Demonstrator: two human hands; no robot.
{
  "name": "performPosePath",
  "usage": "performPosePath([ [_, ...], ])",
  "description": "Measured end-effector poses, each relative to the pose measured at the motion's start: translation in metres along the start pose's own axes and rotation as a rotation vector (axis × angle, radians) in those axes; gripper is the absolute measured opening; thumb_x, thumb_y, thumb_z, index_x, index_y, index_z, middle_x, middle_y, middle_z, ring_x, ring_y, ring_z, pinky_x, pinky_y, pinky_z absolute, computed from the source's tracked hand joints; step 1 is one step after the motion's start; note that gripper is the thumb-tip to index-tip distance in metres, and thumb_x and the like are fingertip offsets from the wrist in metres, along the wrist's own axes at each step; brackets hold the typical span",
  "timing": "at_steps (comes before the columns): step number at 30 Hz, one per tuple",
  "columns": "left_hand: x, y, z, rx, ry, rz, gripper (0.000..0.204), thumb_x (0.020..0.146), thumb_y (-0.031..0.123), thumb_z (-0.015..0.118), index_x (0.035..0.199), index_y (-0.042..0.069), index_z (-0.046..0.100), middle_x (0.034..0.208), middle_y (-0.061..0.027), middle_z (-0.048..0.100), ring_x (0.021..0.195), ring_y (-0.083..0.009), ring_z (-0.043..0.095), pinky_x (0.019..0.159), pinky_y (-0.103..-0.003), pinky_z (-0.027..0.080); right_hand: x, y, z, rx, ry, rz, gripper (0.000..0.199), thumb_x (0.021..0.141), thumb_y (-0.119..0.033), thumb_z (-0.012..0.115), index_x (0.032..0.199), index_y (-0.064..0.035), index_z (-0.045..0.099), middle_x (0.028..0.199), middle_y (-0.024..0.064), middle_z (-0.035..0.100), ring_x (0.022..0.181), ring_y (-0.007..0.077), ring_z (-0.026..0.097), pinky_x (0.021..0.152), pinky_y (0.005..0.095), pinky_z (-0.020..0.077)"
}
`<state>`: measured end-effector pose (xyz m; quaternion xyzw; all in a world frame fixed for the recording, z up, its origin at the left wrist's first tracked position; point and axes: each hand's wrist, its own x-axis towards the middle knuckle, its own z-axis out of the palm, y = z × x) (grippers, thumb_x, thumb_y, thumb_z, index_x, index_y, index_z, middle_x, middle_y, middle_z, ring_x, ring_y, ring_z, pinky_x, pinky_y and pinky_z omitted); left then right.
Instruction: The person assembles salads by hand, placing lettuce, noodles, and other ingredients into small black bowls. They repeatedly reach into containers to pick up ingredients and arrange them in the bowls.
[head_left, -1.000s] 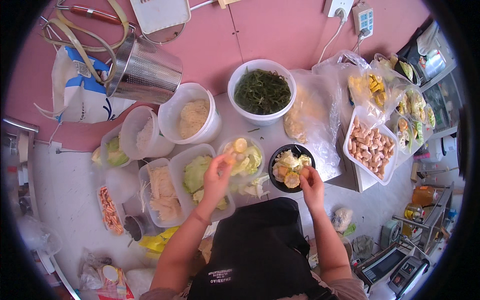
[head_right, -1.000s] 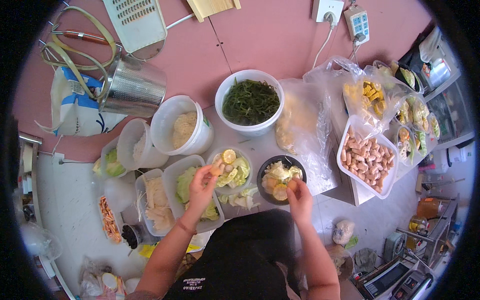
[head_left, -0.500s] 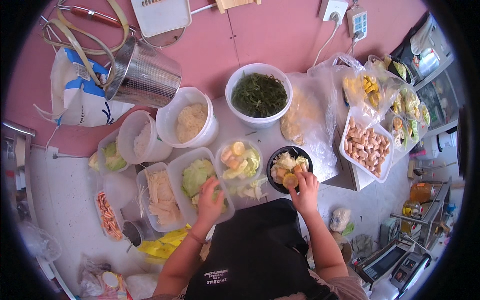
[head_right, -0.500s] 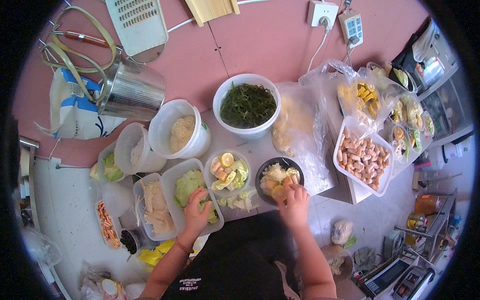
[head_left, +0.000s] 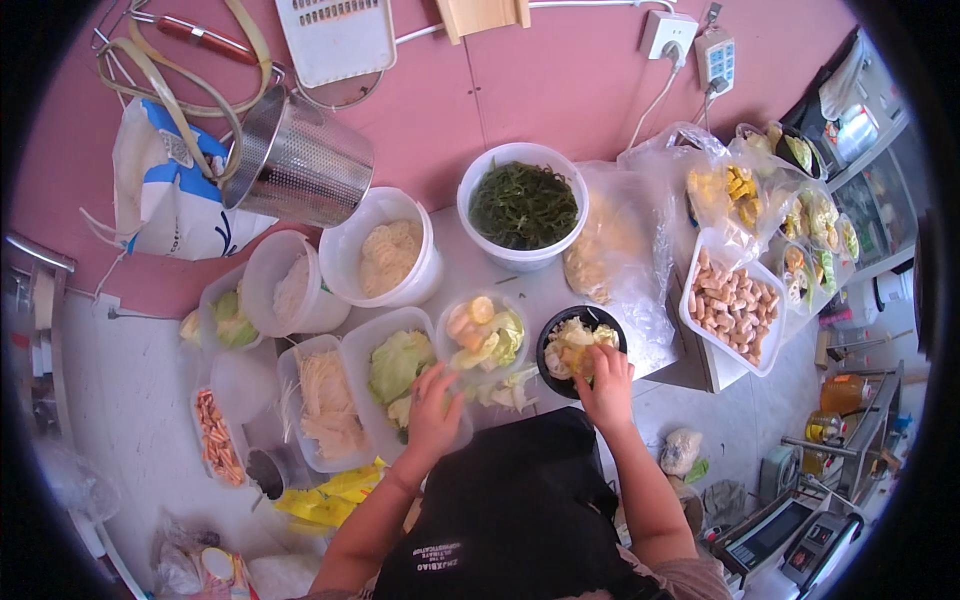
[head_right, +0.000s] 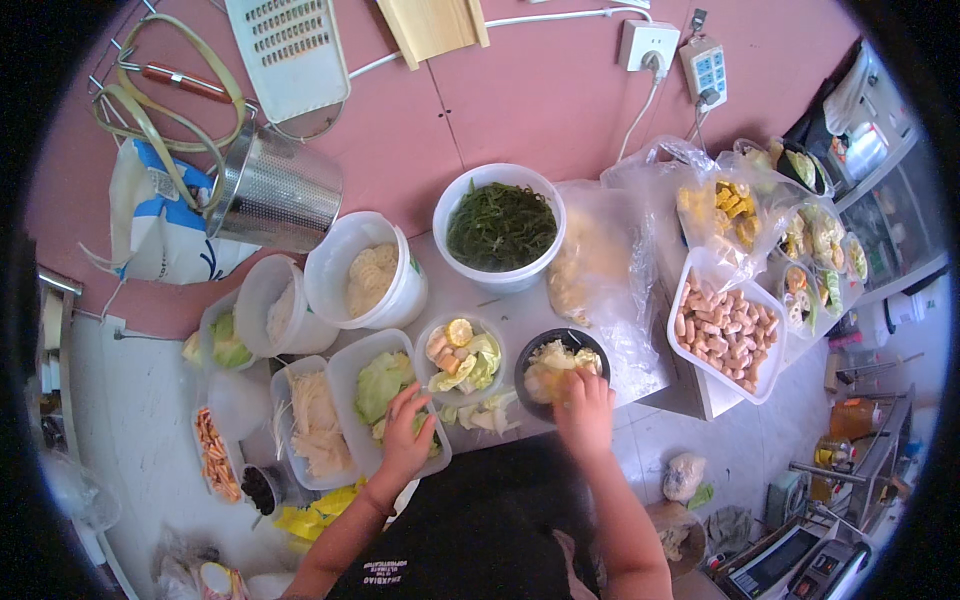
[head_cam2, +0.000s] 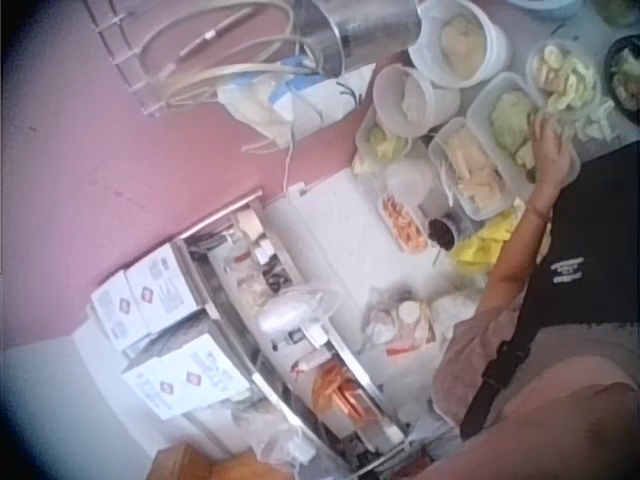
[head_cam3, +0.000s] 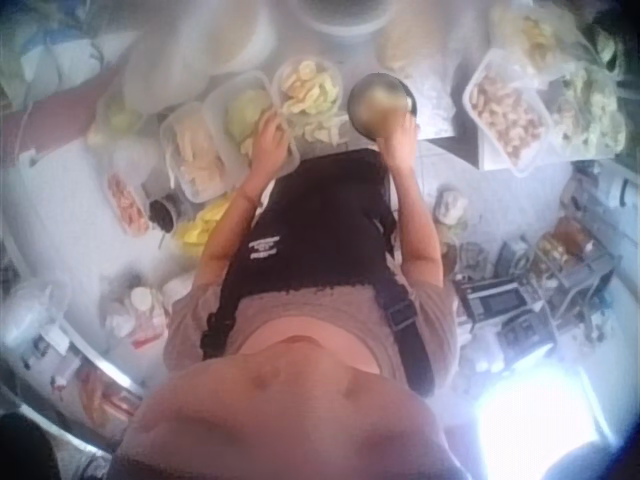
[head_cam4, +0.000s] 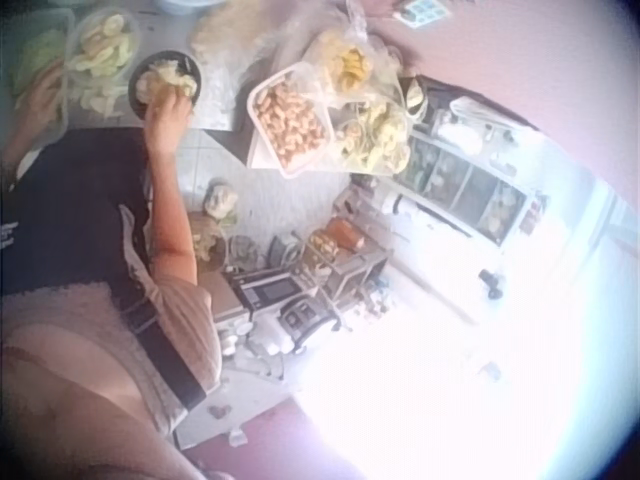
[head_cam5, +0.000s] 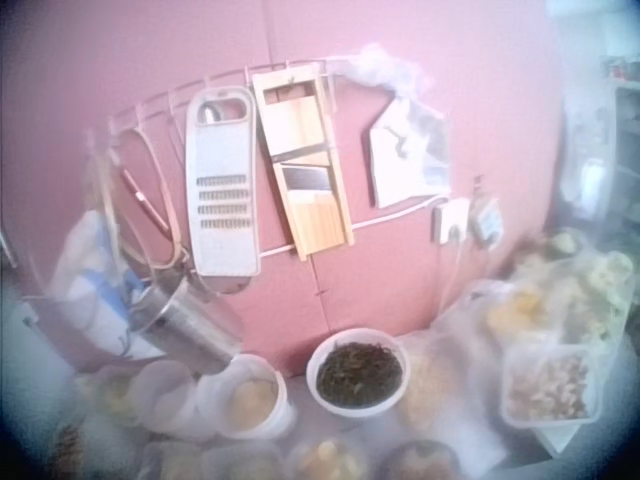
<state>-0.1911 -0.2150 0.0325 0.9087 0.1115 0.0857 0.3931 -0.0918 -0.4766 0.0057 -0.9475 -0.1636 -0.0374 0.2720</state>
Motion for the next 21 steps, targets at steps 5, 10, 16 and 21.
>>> performPosePath([
  [5, -0.007, 0.005, -0.001, 0.022, -0.037, 0.199, 0.015, 0.076, 0.007, 0.065, 0.090, 0.003, 0.060, 0.126, -0.0156, 0.049, 0.115, -0.0348, 0.046, 0.098, -0.043, 0.036, -0.005, -0.010, -0.006, 0.026, 0.064, -0.002, 0.043, 0.070, -0.007, 0.068, 0.111, -0.0039, 0.053, 0.113, 0.0148, 0.052, 0.102, 0.0348, 0.048, 0.086, 0.0439, 0.0372],
  [10, -0.013, 0.053, -0.008, -0.046, 0.025, 0.384, 0.025, 0.076, 0.009, 0.066, 0.098, -0.001, 0.059, 0.133, -0.0227, 0.041, 0.122, -0.0406, 0.039, 0.102, -0.046, 0.031, -0.017, -0.058, -0.018, 0.661, -0.066, 0.199, 0.035, 0.085, -0.013, 0.062, 0.116, -0.0011, 0.054, 0.105, 0.0157, 0.060, 0.094, 0.0260, 0.060, 0.079, 0.0340, 0.0481],
  [16, 0.000, 0.035, 0.014, 0.249, -0.079, 0.943, 0.065, 0.075, 0.037, 0.067, 0.125, 0.001, 0.046, 0.143, -0.0213, 0.025, 0.131, -0.0443, 0.024, 0.103, -0.062, 0.021, -0.028, -0.118, 0.000, 1.868, -0.725, 0.380, 0.068, 0.094, -0.055, 0.033, 0.145, -0.0117, 0.020, 0.142, 0.0058, 0.034, 0.128, 0.0153, 0.033, 0.104, 0.0310, 0.0297],
  [21, -0.001, 0.044, -0.035, 0.121, -0.248, 0.301, 0.060, 0.088, 0.030, 0.058, 0.139, 0.008, 0.034, 0.145, -0.0162, 0.030, 0.131, -0.0387, 0.029, 0.108, -0.040, 0.024, -0.035, -0.059, -0.056, 1.408, -0.570, -0.001, 0.059, 0.098, -0.039, 0.038, 0.144, -0.0072, 0.021, 0.139, 0.0118, 0.040, 0.125, 0.0200, 0.041, 0.105, 0.0347, 0.0304],
])
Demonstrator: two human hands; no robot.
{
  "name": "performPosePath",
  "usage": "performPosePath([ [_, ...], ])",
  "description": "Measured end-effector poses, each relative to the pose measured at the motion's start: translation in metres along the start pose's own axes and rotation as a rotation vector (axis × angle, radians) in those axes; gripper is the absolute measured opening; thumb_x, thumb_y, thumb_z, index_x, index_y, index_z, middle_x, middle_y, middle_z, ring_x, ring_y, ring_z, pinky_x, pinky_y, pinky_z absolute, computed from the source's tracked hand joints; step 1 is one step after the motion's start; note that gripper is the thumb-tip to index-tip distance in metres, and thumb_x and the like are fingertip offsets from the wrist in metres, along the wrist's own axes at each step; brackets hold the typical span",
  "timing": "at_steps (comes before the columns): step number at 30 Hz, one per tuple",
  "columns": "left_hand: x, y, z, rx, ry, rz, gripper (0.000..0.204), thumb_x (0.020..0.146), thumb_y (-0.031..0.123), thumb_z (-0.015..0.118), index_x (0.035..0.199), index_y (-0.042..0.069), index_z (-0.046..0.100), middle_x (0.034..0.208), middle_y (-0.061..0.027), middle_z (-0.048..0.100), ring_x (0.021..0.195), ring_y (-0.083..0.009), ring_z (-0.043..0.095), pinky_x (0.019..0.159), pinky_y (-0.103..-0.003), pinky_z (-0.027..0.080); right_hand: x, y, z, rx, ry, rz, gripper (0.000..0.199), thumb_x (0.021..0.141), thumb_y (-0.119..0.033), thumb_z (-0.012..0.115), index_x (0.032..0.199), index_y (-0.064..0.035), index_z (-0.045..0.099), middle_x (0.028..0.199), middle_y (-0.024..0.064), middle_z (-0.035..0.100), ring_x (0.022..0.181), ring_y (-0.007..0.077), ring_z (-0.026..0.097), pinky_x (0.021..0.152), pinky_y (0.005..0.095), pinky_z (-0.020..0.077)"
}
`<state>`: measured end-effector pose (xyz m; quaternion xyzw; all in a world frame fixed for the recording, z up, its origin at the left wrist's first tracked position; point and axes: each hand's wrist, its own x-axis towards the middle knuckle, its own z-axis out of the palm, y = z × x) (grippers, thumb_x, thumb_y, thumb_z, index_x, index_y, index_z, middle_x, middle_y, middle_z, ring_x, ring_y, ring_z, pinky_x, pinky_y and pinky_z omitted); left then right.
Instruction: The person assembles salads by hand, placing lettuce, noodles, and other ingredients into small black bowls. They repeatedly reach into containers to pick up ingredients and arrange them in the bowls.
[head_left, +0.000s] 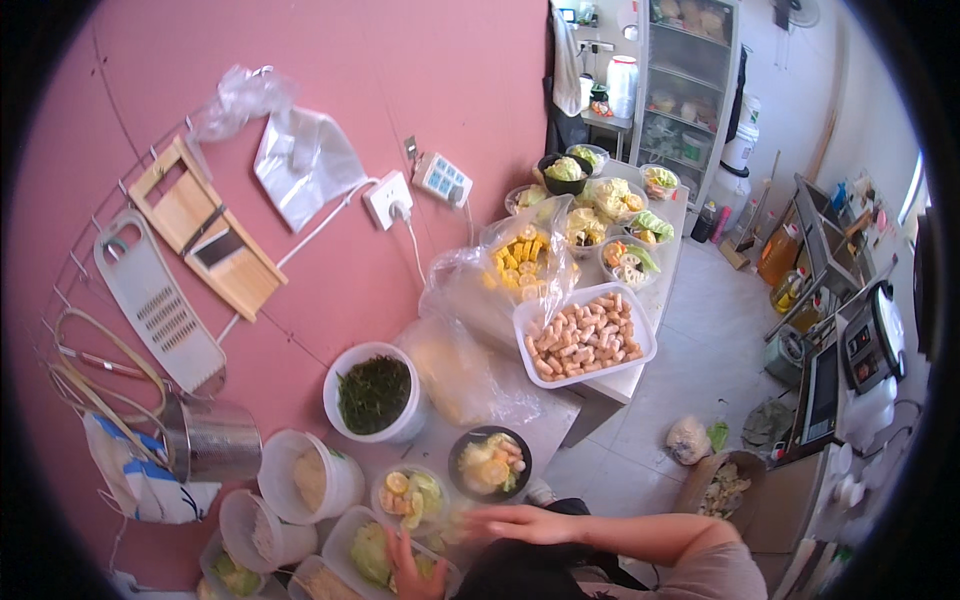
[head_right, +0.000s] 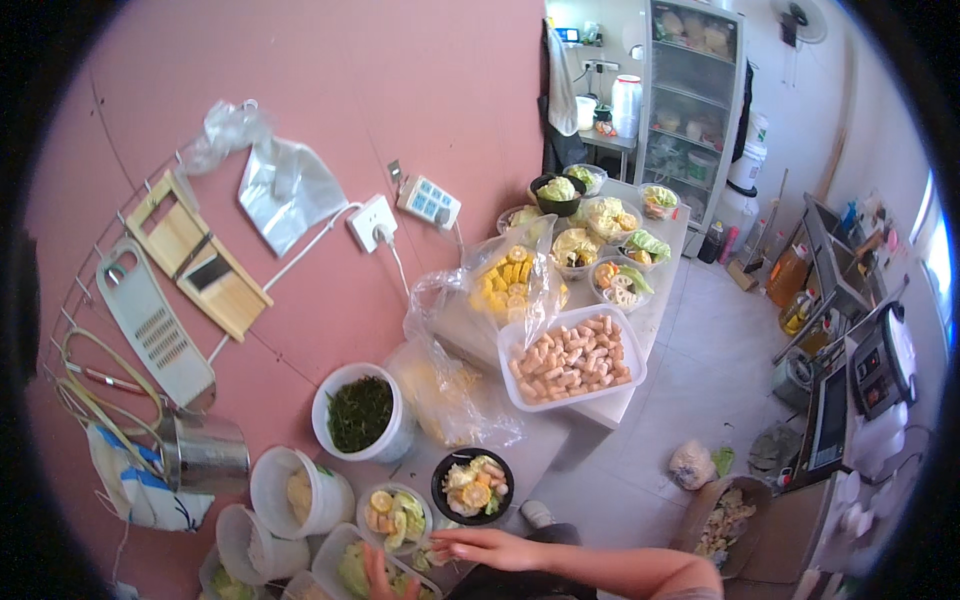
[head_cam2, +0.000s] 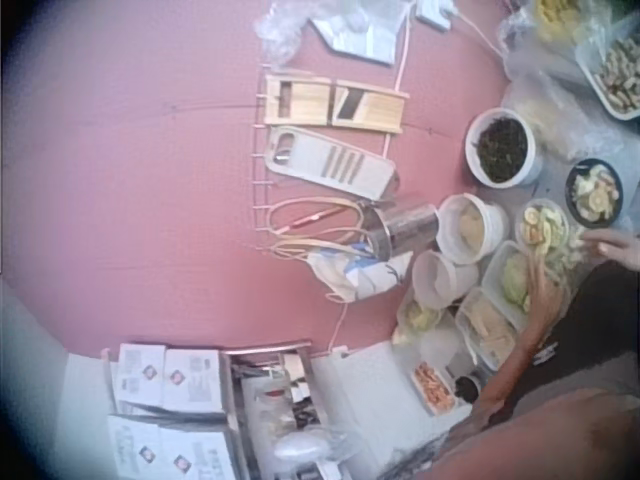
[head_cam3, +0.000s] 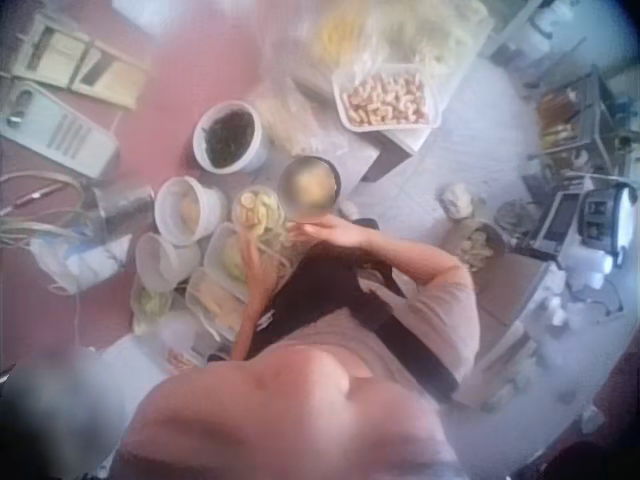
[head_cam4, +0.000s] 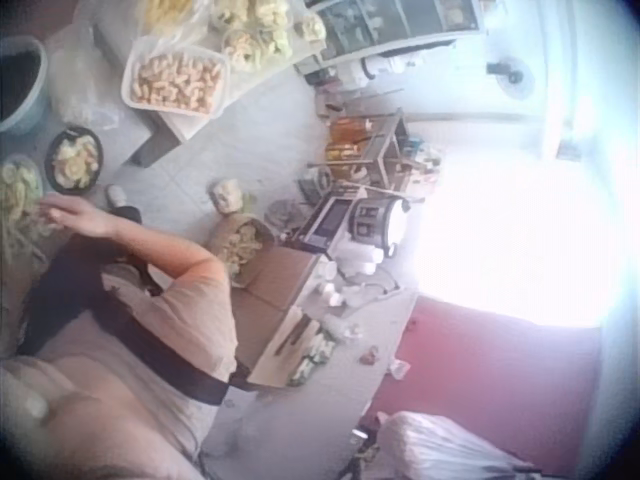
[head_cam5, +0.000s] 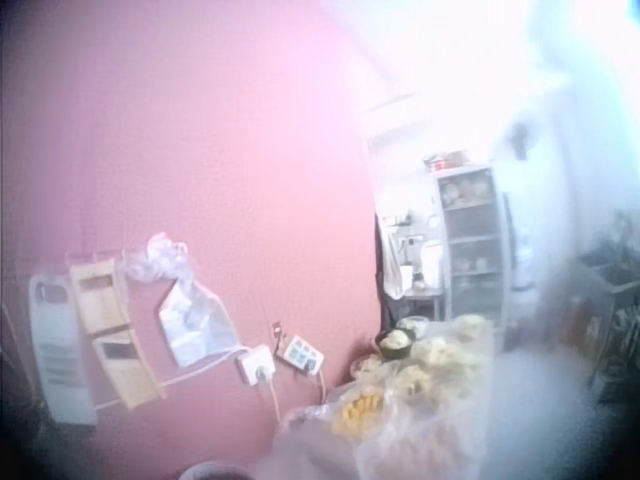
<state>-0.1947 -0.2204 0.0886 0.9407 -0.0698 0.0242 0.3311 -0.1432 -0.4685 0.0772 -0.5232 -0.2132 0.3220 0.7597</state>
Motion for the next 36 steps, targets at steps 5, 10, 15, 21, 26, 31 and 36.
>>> performPosePath([
  [5, 0.022, 0.001, -0.018, -0.398, -0.343, -0.311, 0.059, 0.088, 0.030, 0.058, 0.138, 0.008, 0.035, 0.144, -0.0162, 0.031, 0.130, -0.0381, 0.030, 0.108, -0.040, 0.024, -0.133, 0.069, -0.019, -0.803, -0.081, 0.040, 0.058, 0.097, -0.038, 0.037, 0.144, -0.0065, 0.020, 0.145, 0.0183, 0.028, 0.134, 0.0318, 0.027, 0.111, 0.0394, 0.0197],
  [10, 0.054, 0.006, -0.025, -0.430, -0.165, -0.338, 0.059, 0.087, 0.030, 0.058, 0.137, 0.008, 0.035, 0.143, -0.0162, 0.032, 0.129, -0.0376, 0.031, 0.107, -0.040, 0.025, -0.160, 0.068, 0.004, -0.829, 0.217, 0.167, 0.056, 0.091, -0.035, 0.045, 0.140, -0.0114, 0.033, 0.145, 0.0173, 0.030, 0.136, 0.0338, 0.024, 0.111, 0.0487, 0.0139],
  [15, 0.092, 0.013, -0.031, -0.440, -0.098, -0.338, 0.058, 0.087, 0.029, 0.058, 0.136, 0.007, 0.036, 0.142, -0.0161, 0.033, 0.129, -0.0371, 0.032, 0.107, -0.040, 0.025, -0.154, 0.095, 0.001, -0.811, 0.411, -0.008, 0.043, 0.092, -0.028, 0.044, 0.130, -0.0094, 0.045, 0.136, 0.0139, 0.041, 0.128, 0.0329, 0.034, 0.106, 0.0474, 0.0224],
  [21, 0.119, 0.033, -0.030, -0.445, -0.070, -0.324, 0.057, 0.087, 0.029, 0.058, 0.135, 0.007, 0.037, 0.141, -0.0161, 0.034, 0.128, -0.0364, 0.033, 0.106, -0.040, 0.026, -0.156, 0.102, -0.022, -0.810, 0.410, -0.038, 0.040, 0.092, -0.028, 0.045, 0.127, -0.0084, 0.047, 0.133, 0.0142, 0.044, 0.127, 0.0321, 0.036, 0.105, 0.0464, 0.0245],
  [26, 0.131, 0.040, -0.029, -0.436, -0.025, -0.317, 0.057, 0.087, 0.029, 0.059, 0.135, 0.007, 0.038, 0.140, -0.0161, 0.035, 0.127, -0.0358, 0.034, 0.106, -0.040, 0.027, -0.153, 0.085, -0.049, -0.808, 0.412, -0.086, 0.038, 0.092, -0.027, 0.045, 0.125, -0.0085, 0.049, 0.132, 0.0147, 0.044, 0.125, 0.0329, 0.037, 0.104, 0.0464, 0.0257],
  [31, 0.145, 0.046, -0.027, -0.441, -0.008, -0.338, 0.056, 0.087, 0.028, 0.059, 0.134, 0.007, 0.039, 0.140, -0.0160, 0.036, 0.127, -0.0353, 0.034, 0.106, -0.040, 0.027, -0.154, 0.075, -0.070, -0.808, 0.398, -0.080, 0.038, 0.092, -0.027, 0.045, 0.124, -0.0088, 0.049, 0.132, 0.0142, 0.045, 0.125, 0.0317, 0.038, 0.102, 0.0460, 0.0273],
  [36, 0.149, 0.051, -0.027, -0.445, 0.002, -0.353, 0.055, 0.086, 0.028, 0.059, 0.133, 0.006, 0.040, 0.139, -0.0160, 0.037, 0.126, -0.0347, 0.035, 0.105, -0.040, 0.028, -0.156, 0.075, -0.087, -0.829, 0.379, -0.070, 0.038, 0.091, -0.028, 0.046, 0.124, -0.0094, 0.050, 0.130, 0.0133, 0.047, 0.123, 0.0321, 0.040, 0.101, 0.0463, 0.0293],
])
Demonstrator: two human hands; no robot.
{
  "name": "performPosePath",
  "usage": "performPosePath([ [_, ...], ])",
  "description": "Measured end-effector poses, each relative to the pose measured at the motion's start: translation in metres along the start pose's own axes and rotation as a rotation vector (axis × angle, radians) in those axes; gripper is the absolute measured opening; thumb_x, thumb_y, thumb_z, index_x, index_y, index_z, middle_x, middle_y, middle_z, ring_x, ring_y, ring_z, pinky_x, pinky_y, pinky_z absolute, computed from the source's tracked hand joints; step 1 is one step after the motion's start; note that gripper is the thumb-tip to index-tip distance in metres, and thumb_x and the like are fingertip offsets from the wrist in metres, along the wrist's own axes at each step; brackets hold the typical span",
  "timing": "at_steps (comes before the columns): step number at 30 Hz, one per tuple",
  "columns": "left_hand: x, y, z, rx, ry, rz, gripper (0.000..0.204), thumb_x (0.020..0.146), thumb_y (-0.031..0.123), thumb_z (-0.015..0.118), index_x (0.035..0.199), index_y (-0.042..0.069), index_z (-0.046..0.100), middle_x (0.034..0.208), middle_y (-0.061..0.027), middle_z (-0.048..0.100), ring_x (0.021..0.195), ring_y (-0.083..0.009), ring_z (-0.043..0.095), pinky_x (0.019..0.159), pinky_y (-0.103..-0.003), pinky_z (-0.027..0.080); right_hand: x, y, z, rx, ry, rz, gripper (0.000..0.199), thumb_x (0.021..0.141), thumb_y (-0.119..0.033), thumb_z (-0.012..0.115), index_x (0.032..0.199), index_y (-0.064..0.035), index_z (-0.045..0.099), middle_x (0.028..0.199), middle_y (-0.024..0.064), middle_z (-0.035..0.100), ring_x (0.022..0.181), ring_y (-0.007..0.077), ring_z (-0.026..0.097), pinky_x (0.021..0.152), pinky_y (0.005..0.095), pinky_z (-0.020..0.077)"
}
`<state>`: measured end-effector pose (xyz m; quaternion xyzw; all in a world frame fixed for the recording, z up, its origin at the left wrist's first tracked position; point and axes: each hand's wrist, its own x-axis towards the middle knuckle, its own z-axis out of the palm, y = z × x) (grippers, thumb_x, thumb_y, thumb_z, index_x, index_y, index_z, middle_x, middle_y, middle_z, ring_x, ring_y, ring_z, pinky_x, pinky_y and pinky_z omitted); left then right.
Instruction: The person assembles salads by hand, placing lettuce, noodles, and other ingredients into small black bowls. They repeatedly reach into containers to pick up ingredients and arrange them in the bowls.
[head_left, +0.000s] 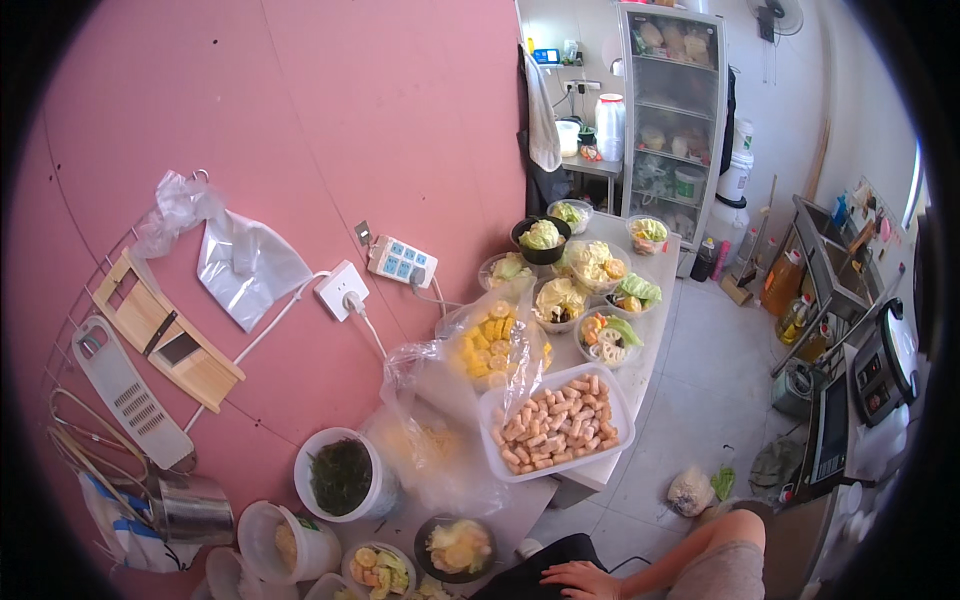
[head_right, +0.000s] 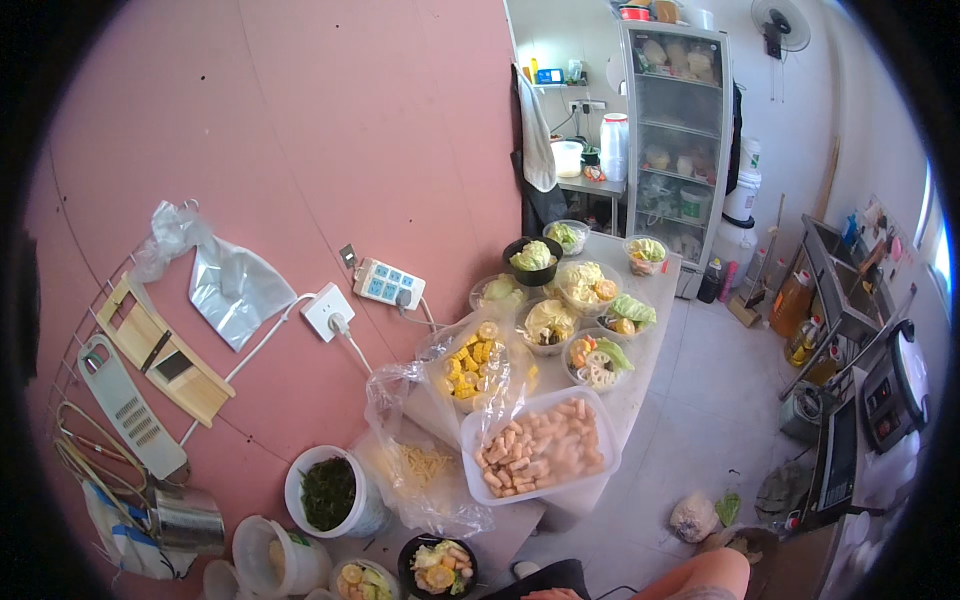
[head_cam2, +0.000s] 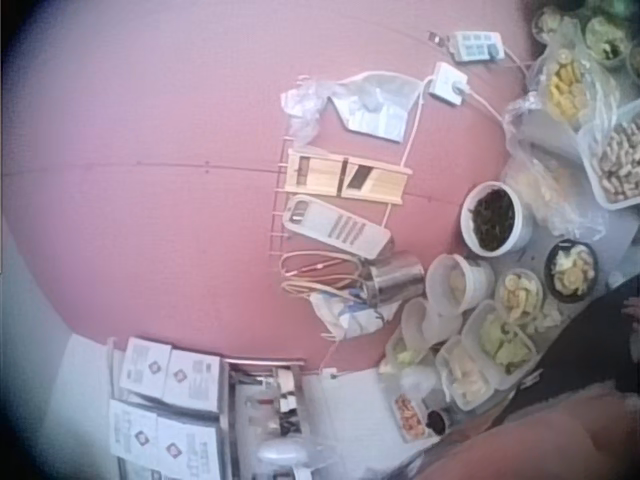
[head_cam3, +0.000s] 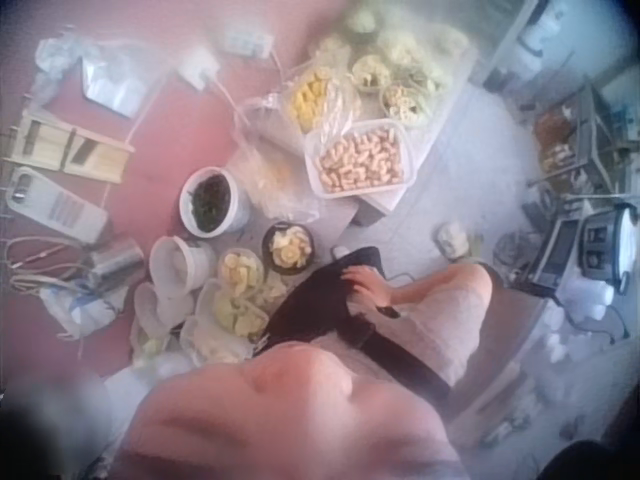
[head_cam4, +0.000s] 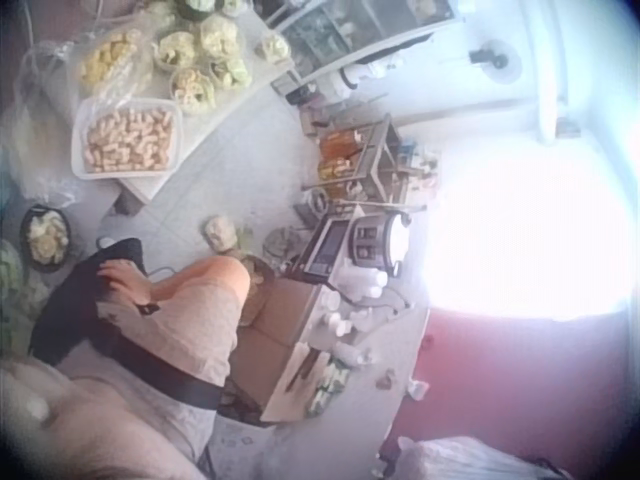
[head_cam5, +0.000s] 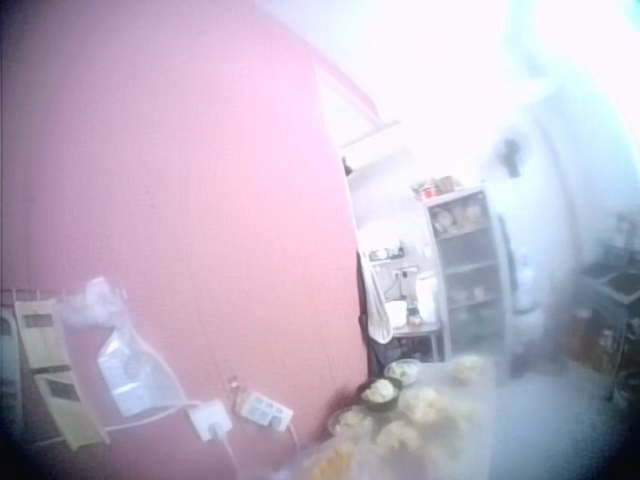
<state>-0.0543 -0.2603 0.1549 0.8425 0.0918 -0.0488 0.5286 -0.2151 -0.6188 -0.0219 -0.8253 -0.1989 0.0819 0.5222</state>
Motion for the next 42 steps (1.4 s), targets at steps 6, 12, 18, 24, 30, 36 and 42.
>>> performPosePath([
  [6, 0.009, 0.002, -0.003, -0.011, 0.043, 0.034, 0.054, 0.086, 0.028, 0.059, 0.132, 0.006, 0.041, 0.138, -0.0159, 0.038, 0.125, -0.0341, 0.036, 0.105, -0.040, 0.029, 0.016, 0.017, -0.029, -0.071, -0.350, -0.052, 0.049, 0.093, -0.038, 0.043, 0.134, -0.0119, 0.038, 0.136, 0.0175, 0.036, 0.127, 0.0335, 0.034, 0.101, 0.0457, 0.0298],
  [12, 0.007, 0.000, -0.003, -0.032, 0.078, 0.050, 0.054, 0.086, 0.028, 0.060, 0.131, 0.005, 0.041, 0.137, -0.0159, 0.039, 0.125, -0.0334, 0.037, 0.104, -0.040, 0.030, 0.047, 0.029, -0.051, -0.078, -0.505, -0.252, 0.051, 0.094, -0.040, 0.041, 0.132, -0.0069, 0.039, 0.132, 0.0189, 0.037, 0.121, 0.0340, 0.038, 0.097, 0.0426, 0.0324],
  [18, 0.012, -0.005, 0.014, -0.071, 0.027, 0.015, 0.053, 0.086, 0.027, 0.060, 0.130, 0.005, 0.042, 0.136, -0.0159, 0.040, 0.124, -0.0328, 0.038, 0.104, -0.040, 0.030, 0.041, 0.028, -0.024, 0.032, -0.272, -0.219, 0.044, 0.089, -0.030, 0.050, 0.124, -0.0031, 0.047, 0.127, 0.0213, 0.046, 0.119, 0.0388, 0.042, 0.098, 0.0480, 0.0345],
  [24, 0.010, -0.011, 0.028, -0.096, -0.008, -0.032, 0.052, 0.086, 0.027, 0.060, 0.129, 0.005, 0.043, 0.135, -0.0158, 0.041, 0.123, -0.0321, 0.039, 0.103, -0.040, 0.031, 0.042, 0.041, -0.018, 0.059, -0.248, -0.248, 0.045, 0.088, -0.030, 0.052, 0.123, -0.0009, 0.047, 0.126, 0.0232, 0.046, 0.116, 0.0411, 0.045, 0.096, 0.0479, 0.0371],
  [30, 0.008, -0.017, 0.044, -0.131, -0.062, -0.089, 0.051, 0.085, 0.027, 0.061, 0.128, 0.004, 0.044, 0.134, -0.0158, 0.043, 0.122, -0.0315, 0.041, 0.103, -0.040, 0.032, 0.041, 0.040, -0.020, 0.094, -0.205, -0.277, 0.045, 0.089, -0.031, 0.051, 0.120, 0.0004, 0.049, 0.122, 0.0227, 0.048, 0.110, 0.0409, 0.047, 0.091, 0.0482, 0.0390],
  [36, 0.013, -0.024, 0.055, -0.166, -0.095, -0.129, 0.050, 0.085, 0.026, 0.061, 0.128, 0.004, 0.045, 0.133, -0.0157, 0.044, 0.122, -0.0308, 0.042, 0.103, -0.040, 0.032, 0.046, 0.030, -0.027, 0.064, -0.218, -0.263, 0.043, 0.088, -0.028, 0.052, 0.120, 0.0005, 0.048, 0.122, 0.0223, 0.048, 0.111, 0.0402, 0.046, 0.092, 0.0484, 0.0379],
  [42, 0.004, -0.036, 0.060, -0.184, -0.123, -0.184, 0.050, 0.085, 0.026, 0.061, 0.127, 0.004, 0.046, 0.132, -0.0157, 0.045, 0.121, -0.0301, 0.043, 0.102, -0.040, 0.033, 0.040, 0.022, -0.024, 0.074, -0.240, -0.219, 0.043, 0.086, -0.024, 0.054, 0.123, -0.0015, 0.047, 0.125, 0.0216, 0.046, 0.114, 0.0396, 0.045, 0.096, 0.0482, 0.0356],
])
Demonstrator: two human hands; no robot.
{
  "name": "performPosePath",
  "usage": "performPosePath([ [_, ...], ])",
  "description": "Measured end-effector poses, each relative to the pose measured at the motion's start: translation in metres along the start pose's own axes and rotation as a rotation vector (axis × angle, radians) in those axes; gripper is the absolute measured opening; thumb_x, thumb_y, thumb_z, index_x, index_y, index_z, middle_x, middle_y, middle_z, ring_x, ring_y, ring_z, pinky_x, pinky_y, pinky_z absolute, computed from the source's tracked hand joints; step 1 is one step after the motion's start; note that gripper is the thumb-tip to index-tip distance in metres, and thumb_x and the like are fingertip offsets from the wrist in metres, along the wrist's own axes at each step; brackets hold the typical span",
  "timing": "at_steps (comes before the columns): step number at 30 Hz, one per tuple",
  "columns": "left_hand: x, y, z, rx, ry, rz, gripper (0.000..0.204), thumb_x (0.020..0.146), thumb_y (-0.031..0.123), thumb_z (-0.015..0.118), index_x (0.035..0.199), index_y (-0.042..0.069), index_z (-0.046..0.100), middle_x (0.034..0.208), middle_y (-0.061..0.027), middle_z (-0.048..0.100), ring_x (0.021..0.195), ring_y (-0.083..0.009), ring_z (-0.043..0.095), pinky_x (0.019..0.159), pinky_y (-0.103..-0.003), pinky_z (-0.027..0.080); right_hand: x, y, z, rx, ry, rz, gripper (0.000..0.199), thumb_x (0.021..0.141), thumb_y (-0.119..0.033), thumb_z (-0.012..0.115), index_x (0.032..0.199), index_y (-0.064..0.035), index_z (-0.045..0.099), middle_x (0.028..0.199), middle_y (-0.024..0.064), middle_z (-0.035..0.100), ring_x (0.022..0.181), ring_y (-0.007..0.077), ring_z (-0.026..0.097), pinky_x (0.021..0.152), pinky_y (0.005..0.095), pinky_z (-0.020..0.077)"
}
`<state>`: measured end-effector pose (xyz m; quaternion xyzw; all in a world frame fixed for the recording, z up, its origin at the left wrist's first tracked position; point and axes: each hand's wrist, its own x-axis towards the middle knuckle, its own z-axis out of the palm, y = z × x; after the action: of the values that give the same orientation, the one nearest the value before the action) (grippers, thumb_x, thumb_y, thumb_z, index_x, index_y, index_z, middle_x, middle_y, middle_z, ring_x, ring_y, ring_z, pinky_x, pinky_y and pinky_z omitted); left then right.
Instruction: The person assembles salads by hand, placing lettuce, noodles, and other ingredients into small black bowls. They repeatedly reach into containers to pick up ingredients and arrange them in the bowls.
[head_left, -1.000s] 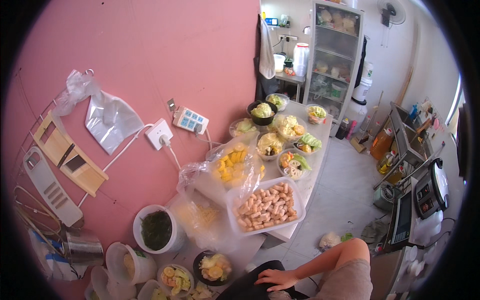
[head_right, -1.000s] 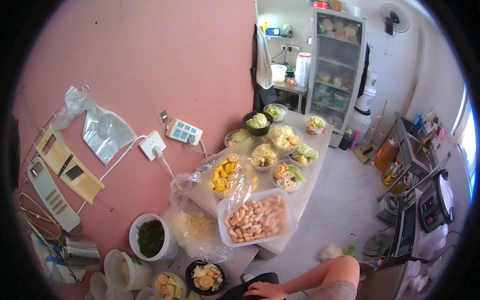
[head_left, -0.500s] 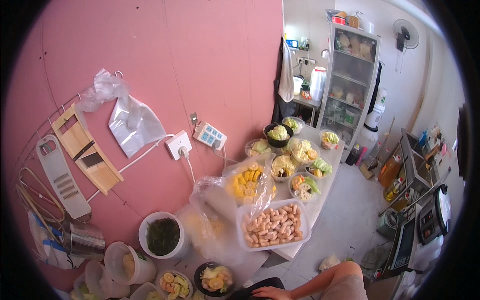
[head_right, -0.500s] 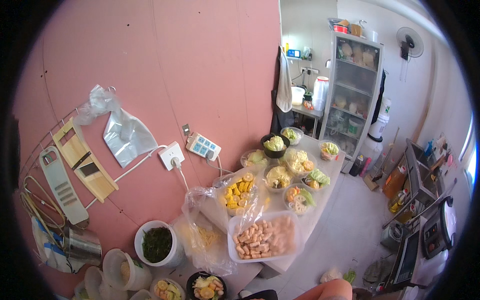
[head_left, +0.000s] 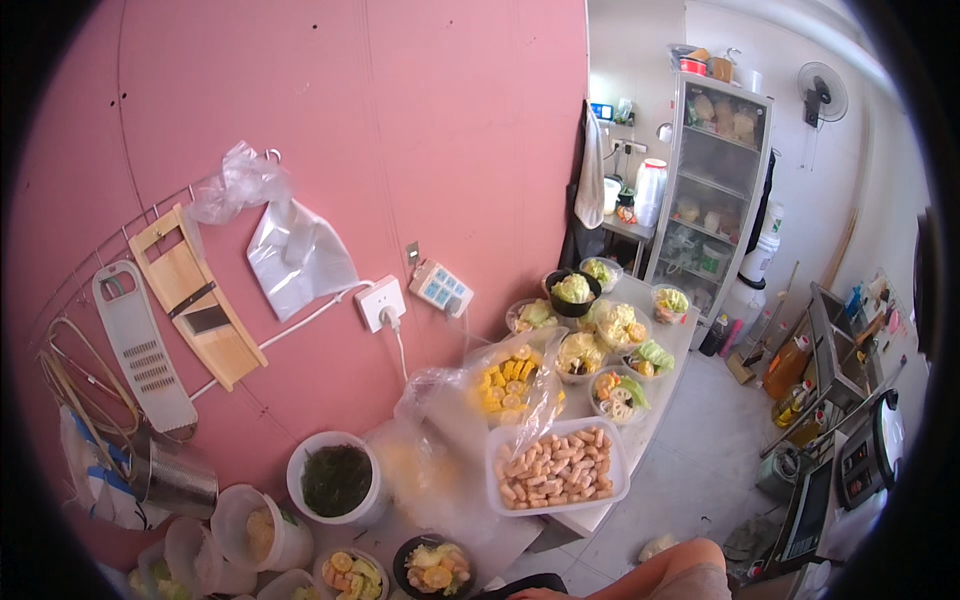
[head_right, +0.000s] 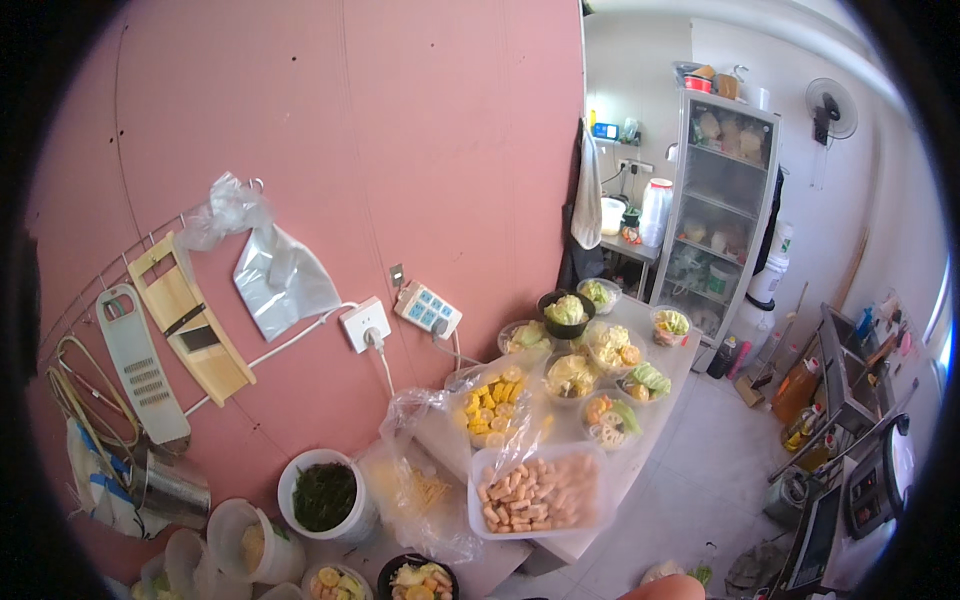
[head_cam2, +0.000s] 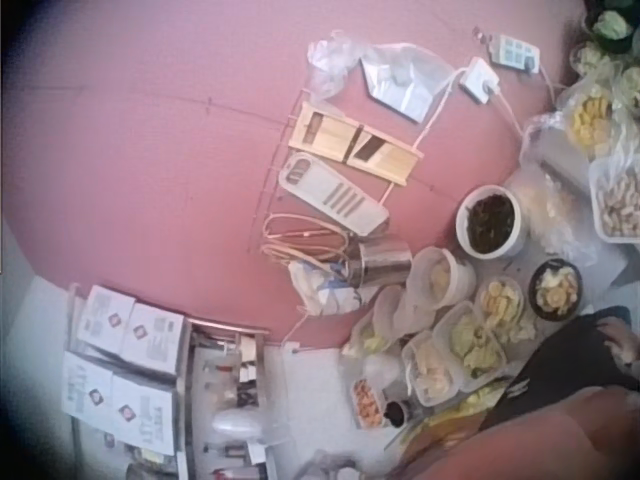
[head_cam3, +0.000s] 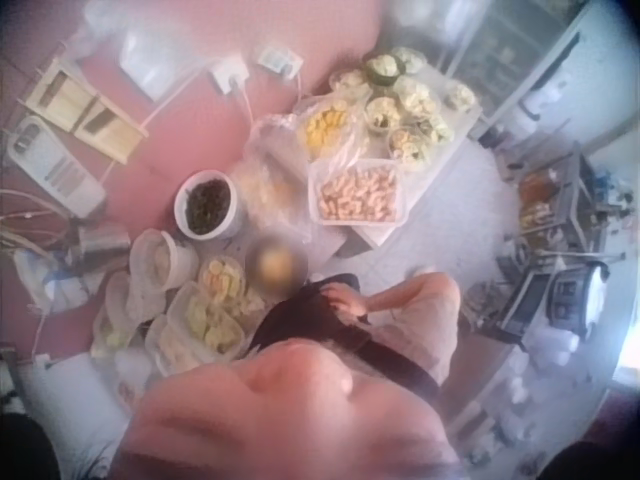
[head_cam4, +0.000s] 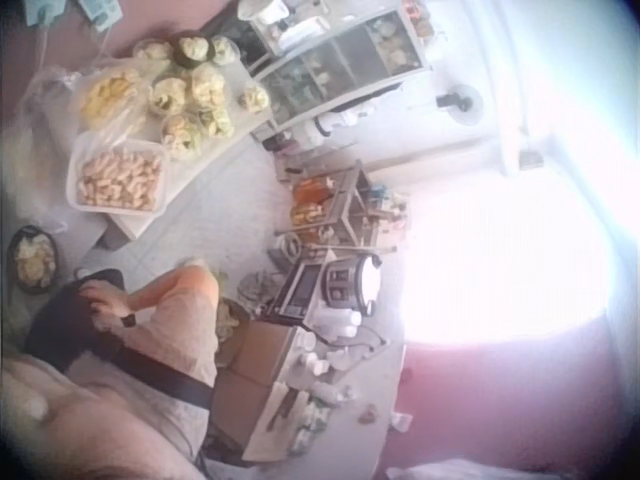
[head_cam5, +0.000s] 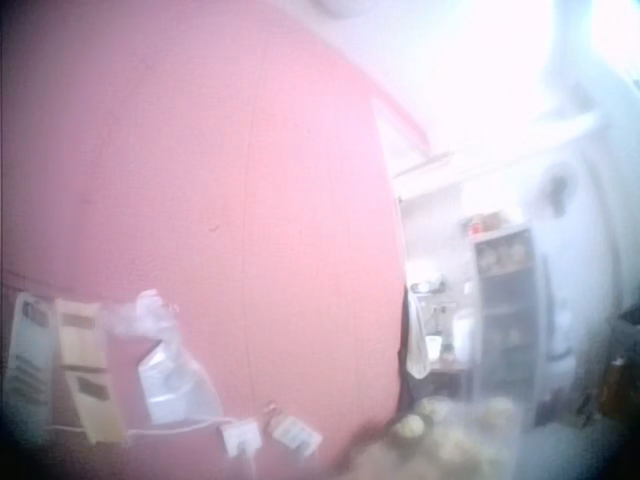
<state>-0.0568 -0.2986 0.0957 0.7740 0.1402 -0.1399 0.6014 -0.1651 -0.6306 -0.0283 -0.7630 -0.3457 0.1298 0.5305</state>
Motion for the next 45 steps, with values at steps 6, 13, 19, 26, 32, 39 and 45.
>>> performPosePath([
  [6, -0.001, -0.010, 0.001, -0.026, -0.011, -0.030, 0.049, 0.085, 0.026, 0.061, 0.126, 0.003, 0.047, 0.131, -0.0157, 0.046, 0.120, -0.0295, 0.044, 0.102, -0.040, 0.034, -0.001, 0.002, 0.002, -0.028, 0.003, 0.013, 0.043, 0.086, -0.024, 0.054, 0.122, -0.0011, 0.048, 0.125, 0.0212, 0.046, 0.114, 0.0395, 0.044, 0.096, 0.0472, 0.0363],
  [13, -0.006, -0.020, 0.000, -0.042, -0.014, -0.071, 0.048, 0.084, 0.025, 0.062, 0.125, 0.003, 0.048, 0.129, -0.0156, 0.047, 0.119, -0.0287, 0.045, 0.101, -0.040, 0.035, 0.001, 0.001, 0.002, -0.059, 0.001, -0.003, 0.043, 0.085, -0.025, 0.055, 0.120, -0.0015, 0.049, 0.123, 0.0209, 0.047, 0.112, 0.0395, 0.045, 0.093, 0.0469, 0.0372],
  [19, -0.009, -0.034, 0.000, -0.066, -0.021, -0.109, 0.047, 0.084, 0.025, 0.062, 0.124, 0.003, 0.049, 0.128, -0.0156, 0.048, 0.118, -0.0281, 0.046, 0.101, -0.040, 0.035, 0.005, -0.003, -0.003, -0.056, -0.003, -0.021, 0.044, 0.087, -0.028, 0.051, 0.123, -0.0037, 0.048, 0.123, 0.0205, 0.047, 0.113, 0.0368, 0.045, 0.092, 0.0448, 0.0370],
  [26, -0.035, -0.076, 0.000, -0.112, -0.003, -0.220, 0.046, 0.084, 0.025, 0.062, 0.123, 0.002, 0.050, 0.127, -0.0155, 0.050, 0.118, -0.0273, 0.047, 0.100, -0.040, 0.036, 0.010, -0.003, -0.014, -0.065, -0.179, 0.036, 0.048, 0.091, -0.035, 0.045, 0.129, -0.0050, 0.042, 0.132, 0.0166, 0.041, 0.122, 0.0328, 0.039, 0.099, 0.0432, 0.0317],
  [32, -0.108, -0.190, 0.011, -0.189, -0.097, -0.458, 0.046, 0.084, 0.024, 0.063, 0.122, 0.002, 0.051, 0.126, -0.0155, 0.051, 0.117, -0.0266, 0.048, 0.100, -0.040, 0.037, 0.010, -0.008, -0.018, -0.050, -0.140, 0.098, 0.047, 0.087, -0.035, 0.050, 0.125, -0.0083, 0.048, 0.127, 0.0165, 0.046, 0.119, 0.0336, 0.043, 0.097, 0.0436, 0.0335],
  [39, -0.148, -0.187, 0.030, -0.119, 0.001, -0.380, 0.033, 0.087, 0.013, 0.059, 0.117, 0.000, 0.055, 0.111, -0.0116, 0.061, 0.103, -0.0182, 0.057, 0.090, -0.029, 0.044, 0.016, -0.014, -0.025, -0.027, -0.196, 0.091, 0.050, 0.086, -0.037, 0.048, 0.126, -0.0068, 0.049, 0.128, 0.0188, 0.045, 0.120, 0.0359, 0.042, 0.099, 0.0443, 0.0328],
  [45, -0.110, -0.120, 0.018, -0.066, 0.246, -0.066, 0.027, 0.085, 0.004, 0.056, 0.112, 0.002, 0.056, 0.112, -0.0071, 0.059, 0.105, -0.0165, 0.054, 0.090, -0.029, 0.043, 0.057, -0.020, -0.064, -0.066, -0.328, 0.163, 0.044, 0.086, -0.033, 0.050, 0.121, -0.0053, 0.050, 0.121, 0.0200, 0.050, 0.114, 0.0384, 0.046, 0.094, 0.0467, 0.0385],
])
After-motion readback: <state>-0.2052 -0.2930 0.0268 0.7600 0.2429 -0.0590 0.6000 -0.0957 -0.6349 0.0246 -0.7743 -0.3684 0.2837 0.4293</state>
